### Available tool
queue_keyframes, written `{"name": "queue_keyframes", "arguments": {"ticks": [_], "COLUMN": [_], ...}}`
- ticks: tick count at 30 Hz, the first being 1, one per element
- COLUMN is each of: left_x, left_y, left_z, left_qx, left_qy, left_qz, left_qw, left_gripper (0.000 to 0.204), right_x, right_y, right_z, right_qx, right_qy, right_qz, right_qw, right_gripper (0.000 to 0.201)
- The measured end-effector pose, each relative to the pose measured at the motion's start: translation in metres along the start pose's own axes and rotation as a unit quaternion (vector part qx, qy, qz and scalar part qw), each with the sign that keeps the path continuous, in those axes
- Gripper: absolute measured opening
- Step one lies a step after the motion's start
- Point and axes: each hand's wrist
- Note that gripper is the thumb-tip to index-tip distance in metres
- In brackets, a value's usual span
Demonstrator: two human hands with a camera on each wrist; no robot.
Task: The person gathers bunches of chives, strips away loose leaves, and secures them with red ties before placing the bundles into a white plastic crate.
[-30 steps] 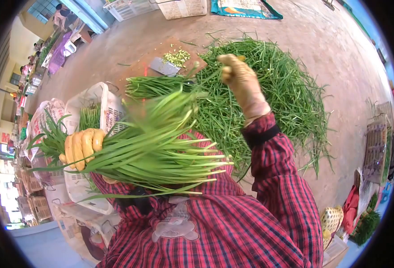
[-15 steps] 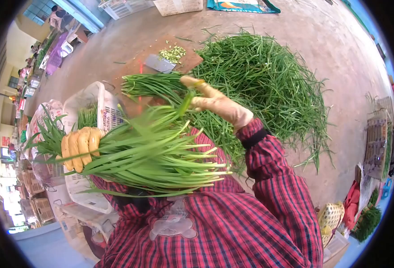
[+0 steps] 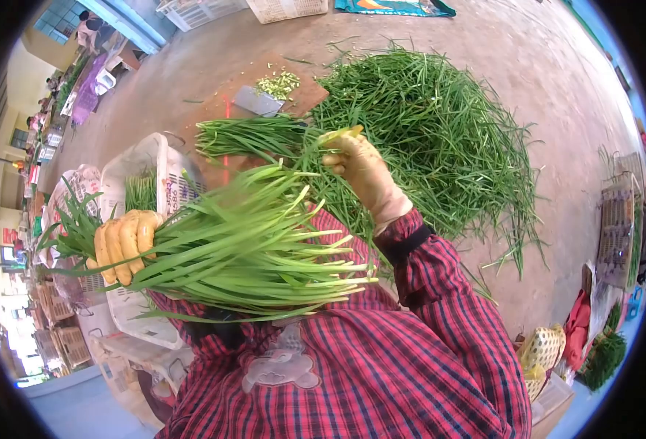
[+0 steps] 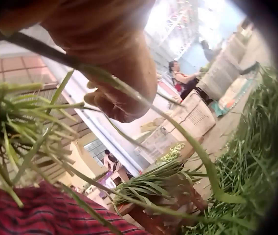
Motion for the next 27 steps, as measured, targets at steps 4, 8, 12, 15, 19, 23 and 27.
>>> {"name": "queue_keyframes", "arguments": {"ticks": [4, 8, 12, 15, 19, 23, 27], "left_x": [0.003, 0.001, 0.004, 0.0, -0.005, -0.003, -0.001], "left_y": [-0.003, -0.007, -0.002, 0.004, -0.003, -0.009, -0.011], "left_z": [0.002, 0.002, 0.008, 0.02, 0.028, 0.03, 0.032], "left_qx": [-0.008, -0.014, -0.006, 0.016, 0.018, 0.001, -0.009], "left_qy": [-0.01, 0.004, 0.035, 0.11, 0.196, 0.202, 0.21], "left_qz": [0.011, 0.02, -0.008, -0.033, -0.032, 0.005, 0.017], "left_qw": [1.0, 1.0, 0.999, 0.993, 0.98, 0.979, 0.978], "left_gripper": [0.037, 0.036, 0.035, 0.035, 0.037, 0.039, 0.041], "right_x": [-0.016, -0.038, -0.029, -0.026, -0.043, -0.05, -0.049], "right_y": [0.005, 0.042, 0.017, 0.014, 0.001, 0.009, 0.001], "right_z": [-0.024, -0.015, 0.04, 0.037, 0.035, 0.032, 0.04], "right_qx": [-0.224, -0.091, 0.043, -0.091, -0.145, -0.028, -0.034], "right_qy": [-0.2, -0.243, -0.212, -0.213, -0.141, -0.088, -0.134], "right_qz": [0.104, 0.121, 0.108, 0.04, 0.046, 0.02, 0.001], "right_qw": [0.948, 0.958, 0.97, 0.972, 0.978, 0.996, 0.99], "right_gripper": [0.04, 0.042, 0.037, 0.033, 0.032, 0.037, 0.041]}}
Point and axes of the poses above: each hand's wrist, its own x-axis towards the middle knuckle, its own z-axis out of the palm, y = z × x, and after that the axes turned 11 degrees about -z, right-handed
